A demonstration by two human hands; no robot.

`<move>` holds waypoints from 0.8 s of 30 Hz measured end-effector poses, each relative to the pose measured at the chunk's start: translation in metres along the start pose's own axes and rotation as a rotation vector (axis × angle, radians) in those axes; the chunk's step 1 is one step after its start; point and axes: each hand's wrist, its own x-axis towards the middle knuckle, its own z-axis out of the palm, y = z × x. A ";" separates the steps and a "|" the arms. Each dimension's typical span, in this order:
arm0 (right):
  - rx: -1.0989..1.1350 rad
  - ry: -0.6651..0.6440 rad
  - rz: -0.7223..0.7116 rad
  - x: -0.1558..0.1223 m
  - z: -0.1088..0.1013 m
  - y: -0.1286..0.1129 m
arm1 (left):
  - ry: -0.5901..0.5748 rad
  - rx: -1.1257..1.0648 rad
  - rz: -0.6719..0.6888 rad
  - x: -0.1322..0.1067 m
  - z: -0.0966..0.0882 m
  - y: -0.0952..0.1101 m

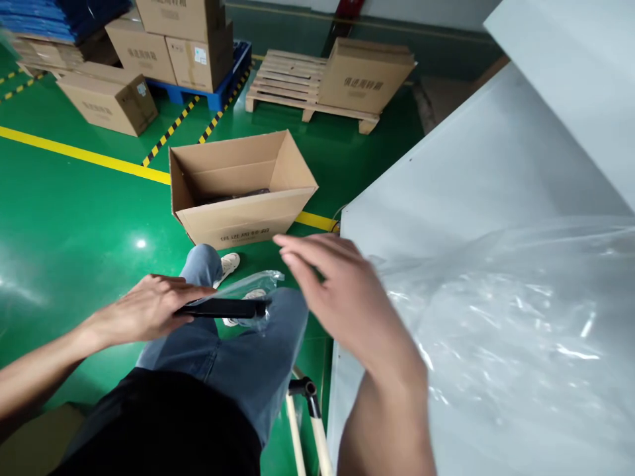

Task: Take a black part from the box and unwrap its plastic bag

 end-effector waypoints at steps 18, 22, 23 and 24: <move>0.057 0.044 0.004 -0.075 0.185 -0.090 | 0.754 -1.671 -0.774 0.052 0.068 -0.011; 0.024 0.051 -0.074 -0.089 0.199 -0.090 | 0.764 -1.735 -0.857 0.057 0.080 -0.011; 0.018 0.035 -0.118 -0.092 0.202 -0.090 | 0.768 -1.748 -0.868 0.059 0.082 -0.012; 0.009 0.015 -0.157 -0.094 0.204 -0.091 | 0.765 -1.759 -0.873 0.061 0.082 -0.013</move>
